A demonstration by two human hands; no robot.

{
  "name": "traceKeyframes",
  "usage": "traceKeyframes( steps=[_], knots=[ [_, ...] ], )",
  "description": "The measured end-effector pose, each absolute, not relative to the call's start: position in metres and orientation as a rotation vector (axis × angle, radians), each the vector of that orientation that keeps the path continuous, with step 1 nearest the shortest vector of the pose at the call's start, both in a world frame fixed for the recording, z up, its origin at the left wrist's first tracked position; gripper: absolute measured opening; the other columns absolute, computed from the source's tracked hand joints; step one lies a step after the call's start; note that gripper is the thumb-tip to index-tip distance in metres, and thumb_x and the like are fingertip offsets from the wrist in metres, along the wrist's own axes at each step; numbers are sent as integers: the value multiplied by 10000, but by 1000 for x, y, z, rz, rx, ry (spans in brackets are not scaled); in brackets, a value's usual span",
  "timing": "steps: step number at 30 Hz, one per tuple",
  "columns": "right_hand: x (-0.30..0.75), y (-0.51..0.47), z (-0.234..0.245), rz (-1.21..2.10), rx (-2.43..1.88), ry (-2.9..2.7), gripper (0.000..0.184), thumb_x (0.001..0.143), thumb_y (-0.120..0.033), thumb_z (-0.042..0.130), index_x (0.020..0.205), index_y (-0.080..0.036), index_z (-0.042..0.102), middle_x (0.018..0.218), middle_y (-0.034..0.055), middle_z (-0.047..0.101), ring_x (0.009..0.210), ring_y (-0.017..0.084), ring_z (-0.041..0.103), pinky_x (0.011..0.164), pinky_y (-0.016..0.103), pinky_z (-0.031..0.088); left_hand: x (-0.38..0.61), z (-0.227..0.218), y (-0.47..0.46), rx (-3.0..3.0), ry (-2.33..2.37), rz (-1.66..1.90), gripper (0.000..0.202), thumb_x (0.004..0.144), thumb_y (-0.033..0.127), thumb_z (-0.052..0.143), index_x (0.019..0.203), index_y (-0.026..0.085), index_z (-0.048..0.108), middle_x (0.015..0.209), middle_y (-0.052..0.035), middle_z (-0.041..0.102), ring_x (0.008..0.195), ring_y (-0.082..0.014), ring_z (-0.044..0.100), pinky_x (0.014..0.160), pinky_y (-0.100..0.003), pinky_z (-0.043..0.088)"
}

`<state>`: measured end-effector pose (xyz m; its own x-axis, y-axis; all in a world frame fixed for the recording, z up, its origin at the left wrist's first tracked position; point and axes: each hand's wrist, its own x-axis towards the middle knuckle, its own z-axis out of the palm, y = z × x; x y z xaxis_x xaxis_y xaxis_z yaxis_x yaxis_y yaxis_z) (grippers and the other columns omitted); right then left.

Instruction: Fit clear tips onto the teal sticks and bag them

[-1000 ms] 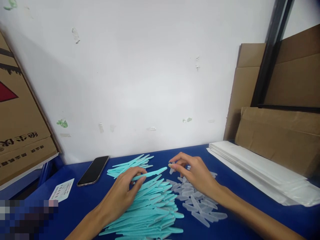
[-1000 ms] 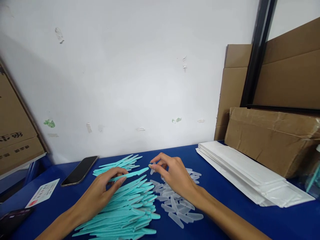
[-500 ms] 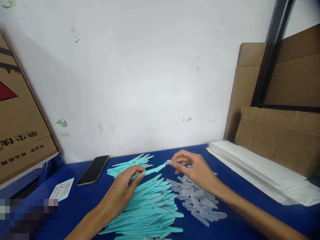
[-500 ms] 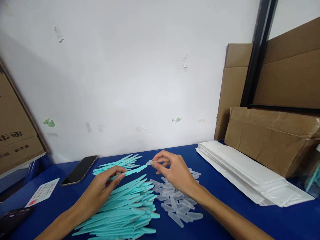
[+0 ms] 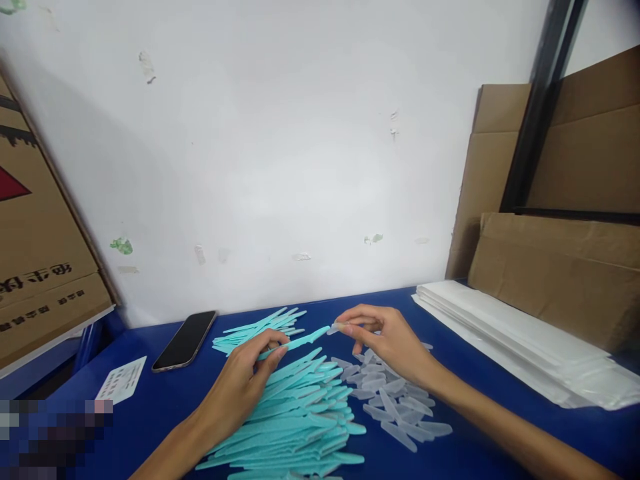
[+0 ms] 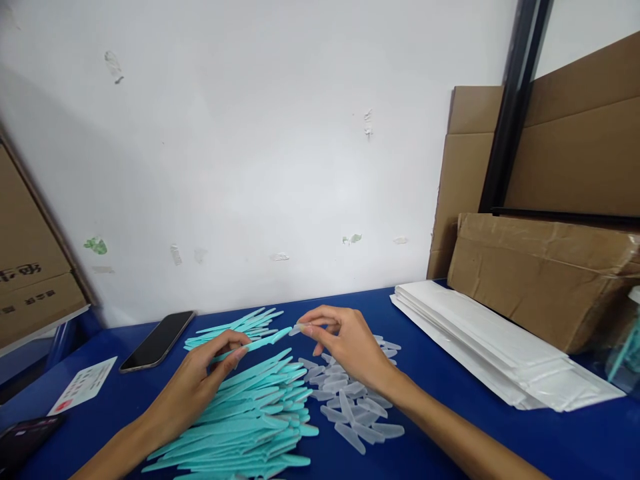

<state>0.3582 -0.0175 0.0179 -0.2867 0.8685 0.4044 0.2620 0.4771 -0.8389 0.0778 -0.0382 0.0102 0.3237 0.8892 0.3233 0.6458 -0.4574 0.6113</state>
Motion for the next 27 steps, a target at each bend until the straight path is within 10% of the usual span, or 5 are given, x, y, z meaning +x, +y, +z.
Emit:
traceKeyframes(
  steps=[27],
  knots=[
    [344,-28,11,1045,-896,-1736,285,882,-474,712,971,-207,752,845,30,767,494,125,661,535,255,540,85,12,-44,2242,1229,945,275,1020,439,486,1082,253,678,1019,-29,710,896,-199,648,730,-264,484]
  ],
)
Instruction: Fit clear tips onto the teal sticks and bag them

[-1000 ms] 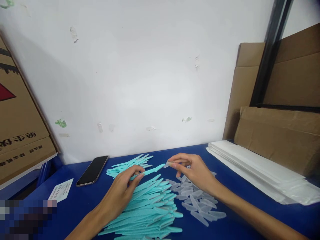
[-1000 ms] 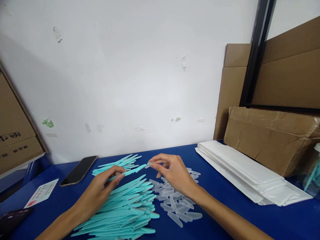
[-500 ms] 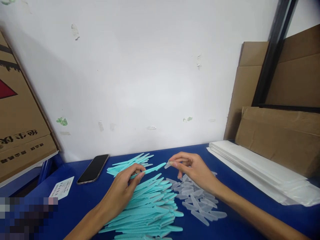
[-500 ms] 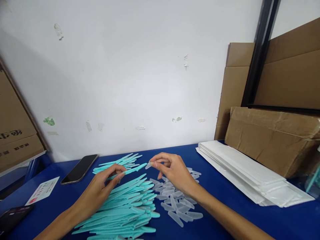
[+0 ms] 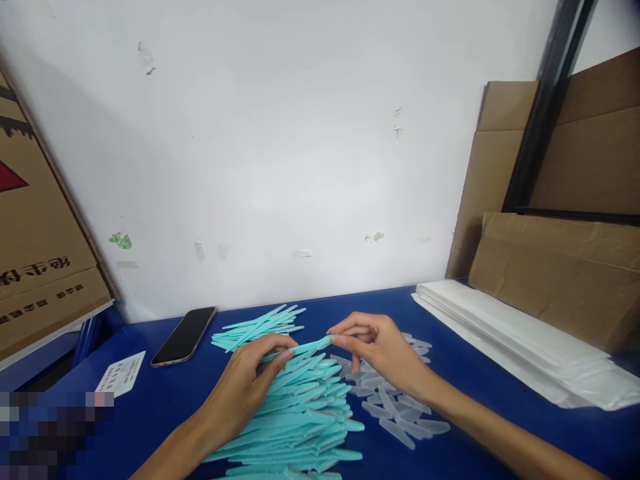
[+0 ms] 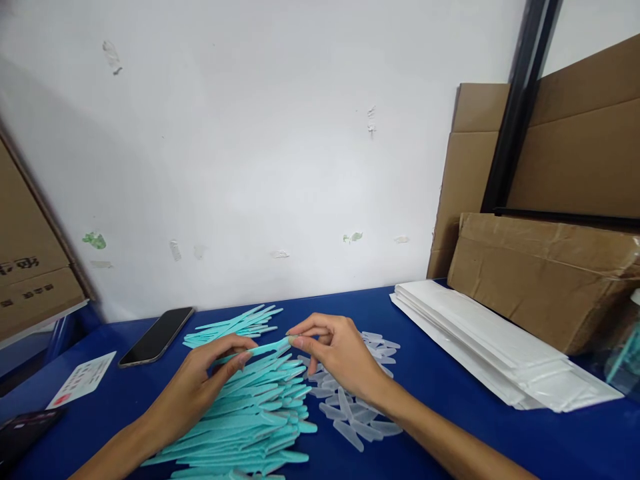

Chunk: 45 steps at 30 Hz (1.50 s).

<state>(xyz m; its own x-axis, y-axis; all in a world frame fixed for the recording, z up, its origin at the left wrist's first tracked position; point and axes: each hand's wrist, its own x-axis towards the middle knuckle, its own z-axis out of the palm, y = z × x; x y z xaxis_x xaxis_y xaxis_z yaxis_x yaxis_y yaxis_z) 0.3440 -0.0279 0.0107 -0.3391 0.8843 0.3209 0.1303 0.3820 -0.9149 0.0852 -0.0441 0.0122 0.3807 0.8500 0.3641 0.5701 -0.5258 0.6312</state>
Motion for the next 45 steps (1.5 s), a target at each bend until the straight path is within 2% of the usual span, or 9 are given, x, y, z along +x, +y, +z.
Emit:
traceKeyframes(
  steps=[5,11,20,23,26,29,36,41,45],
  knots=[
    [341,-32,10,1104,-903,-1690,290,852,-491,738,926,-212,755,744,8,751,446,120,628,529,269,542,84,11,-46,2251,1212,981,279,1012,418,506,1067,253,725,1002,-41,728,909,-212,652,772,-291,493],
    [342,-34,7,1148,-867,-1686,309,849,-502,740,913,-200,755,527,-50,646,372,111,562,569,297,556,89,14,-51,2196,1215,1010,254,987,390,541,953,249,749,879,-26,714,798,-191,635,686,-265,479],
    [341,-36,3,1179,-919,-1660,317,828,-502,757,879,-190,749,496,-46,628,313,90,481,384,229,410,91,12,-54,2207,1243,1020,238,985,378,551,950,248,746,847,-20,716,765,-188,642,669,-274,470],
    [342,-35,9,1182,-906,-1677,312,830,-498,756,884,-191,748,571,-23,684,316,77,478,392,228,424,89,16,-51,2303,1220,1003,250,999,378,534,975,251,748,865,-24,725,768,-186,649,672,-270,482],
    [343,-33,15,1150,-867,-1722,317,832,-496,754,948,-201,747,837,37,775,368,74,530,435,242,486,79,25,-41,2501,1223,1013,247,1005,385,530,1049,260,739,918,-24,739,795,-187,657,740,-281,497],
    [347,-28,18,1071,-889,-1703,362,844,-495,741,1086,-227,711,1013,60,772,422,85,576,455,246,523,55,33,-25,2677,1332,1034,256,1002,395,523,1039,249,730,953,-37,742,867,-215,657,834,-322,479],
    [357,-18,13,938,-966,-1676,338,915,-507,649,1082,-214,658,970,61,756,409,77,559,440,233,494,-15,28,6,2600,1542,408,247,963,405,534,889,269,726,887,-24,718,843,-229,641,775,-295,463],
    [354,-22,15,971,-952,-1712,305,930,-500,623,1022,-211,656,957,56,744,407,67,542,419,217,472,-25,17,10,2496,1498,427,202,898,417,607,886,264,739,924,-31,722,884,-228,649,764,-272,475],
    [354,-24,16,957,-965,-1752,264,951,-471,601,1019,-221,655,949,42,743,412,66,551,425,212,461,-6,15,8,2562,1489,407,249,928,430,574,887,244,735,923,-46,710,852,-222,654,753,-276,470]
  ],
)
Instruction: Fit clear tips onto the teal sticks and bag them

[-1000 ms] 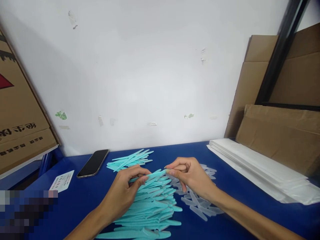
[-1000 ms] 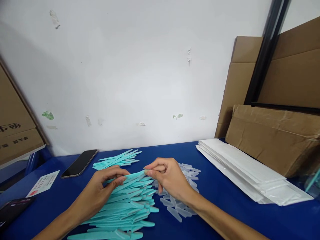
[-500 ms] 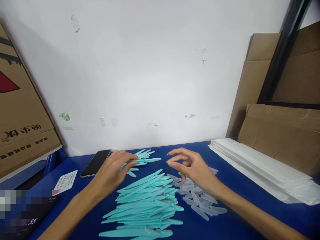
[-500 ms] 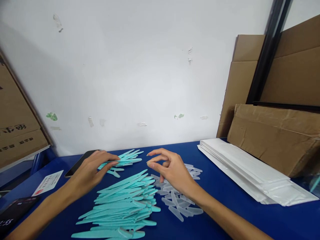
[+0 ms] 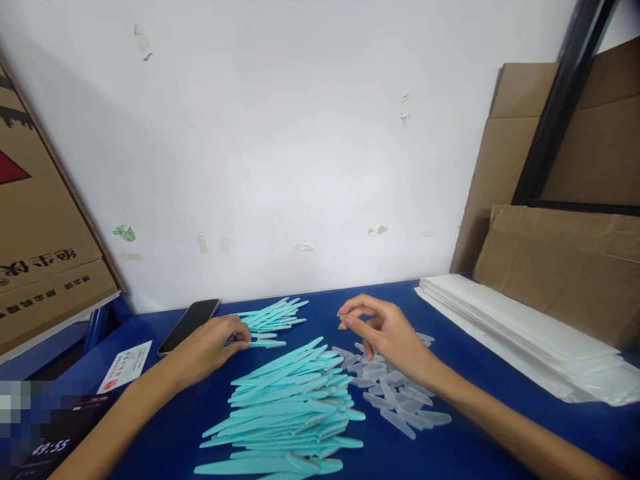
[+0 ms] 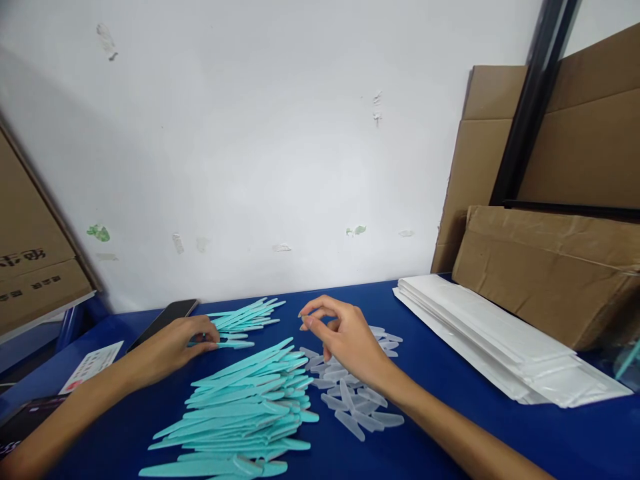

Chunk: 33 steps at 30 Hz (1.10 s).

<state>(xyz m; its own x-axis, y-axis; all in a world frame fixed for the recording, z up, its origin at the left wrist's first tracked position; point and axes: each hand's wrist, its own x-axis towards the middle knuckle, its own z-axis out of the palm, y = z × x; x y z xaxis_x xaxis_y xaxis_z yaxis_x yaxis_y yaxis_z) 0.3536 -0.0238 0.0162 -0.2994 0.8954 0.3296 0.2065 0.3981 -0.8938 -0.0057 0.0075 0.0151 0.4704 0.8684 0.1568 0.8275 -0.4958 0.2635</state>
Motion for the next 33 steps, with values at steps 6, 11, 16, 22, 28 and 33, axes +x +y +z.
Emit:
traceKeyframes(
  steps=[6,11,16,22,28,33],
  knots=[
    [361,-18,17,743,-1072,-1823,214,982,-419,543,1061,-255,657,962,14,744,454,102,600,456,247,478,18,4,5,2715,1626,370,240,973,355,491,1014,226,689,1017,-73,699,933,-269,654,749,-326,459],
    [371,-12,19,253,-1226,-2024,205,1001,-322,500,1135,-283,650,996,5,751,582,147,651,567,289,477,29,4,-1,2726,1610,432,231,990,345,487,1001,228,686,1037,-68,684,946,-262,633,755,-327,443],
    [383,-2,18,-149,-1464,-2230,210,994,-235,494,1082,-237,686,982,48,762,869,238,697,689,324,472,42,12,-12,2530,1434,351,251,991,424,532,954,251,711,906,-22,686,779,-193,616,654,-271,404],
    [404,15,11,-285,-1684,-2356,195,963,-284,590,943,-207,768,859,97,776,841,294,709,716,359,454,44,7,-13,2410,1428,321,256,969,453,557,1028,261,714,911,-23,687,782,-196,605,643,-273,393],
    [413,26,-6,-242,-1762,-2430,85,877,-221,689,881,-215,774,771,89,772,755,283,731,670,325,421,43,0,-10,2336,1470,334,252,939,459,573,1000,254,706,914,-21,690,787,-199,611,656,-281,420],
    [414,28,-8,-198,-1764,-2458,67,878,-207,686,873,-219,751,797,76,779,766,268,736,647,299,390,48,2,-13,2350,1528,341,245,934,445,555,942,241,691,901,-19,687,781,-201,607,657,-290,416]
  ],
)
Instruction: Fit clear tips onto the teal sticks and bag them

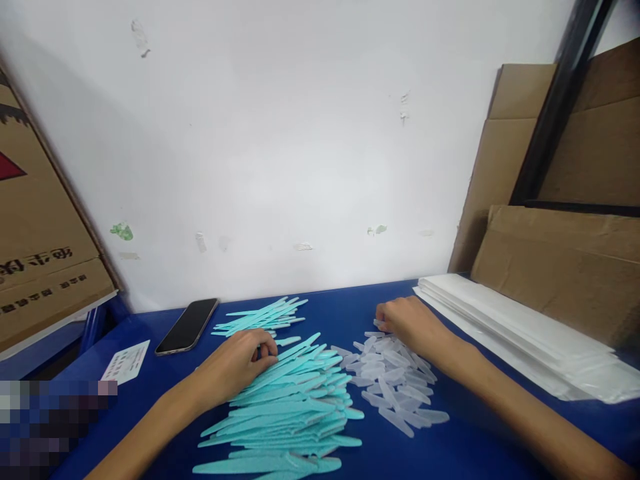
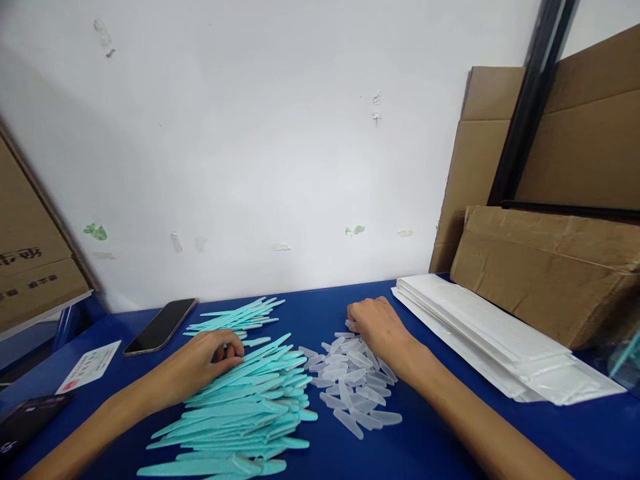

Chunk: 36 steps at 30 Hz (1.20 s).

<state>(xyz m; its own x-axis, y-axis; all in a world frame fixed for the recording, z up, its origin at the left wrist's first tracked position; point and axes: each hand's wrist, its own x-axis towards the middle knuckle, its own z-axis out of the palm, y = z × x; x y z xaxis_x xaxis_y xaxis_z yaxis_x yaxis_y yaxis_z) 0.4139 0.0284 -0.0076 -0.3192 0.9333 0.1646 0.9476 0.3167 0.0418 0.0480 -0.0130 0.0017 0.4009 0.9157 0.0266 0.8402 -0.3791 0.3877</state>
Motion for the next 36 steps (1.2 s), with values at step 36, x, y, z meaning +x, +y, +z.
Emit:
traceKeyframes(
  steps=[36],
  knots=[
    [372,-11,22,502,-1148,-1987,224,969,-414,581,1043,-244,707,967,46,765,900,223,712,797,328,511,65,17,-26,2406,1396,606,232,1035,394,443,940,239,587,824,25,646,744,-169,560,673,-269,369]
  ],
)
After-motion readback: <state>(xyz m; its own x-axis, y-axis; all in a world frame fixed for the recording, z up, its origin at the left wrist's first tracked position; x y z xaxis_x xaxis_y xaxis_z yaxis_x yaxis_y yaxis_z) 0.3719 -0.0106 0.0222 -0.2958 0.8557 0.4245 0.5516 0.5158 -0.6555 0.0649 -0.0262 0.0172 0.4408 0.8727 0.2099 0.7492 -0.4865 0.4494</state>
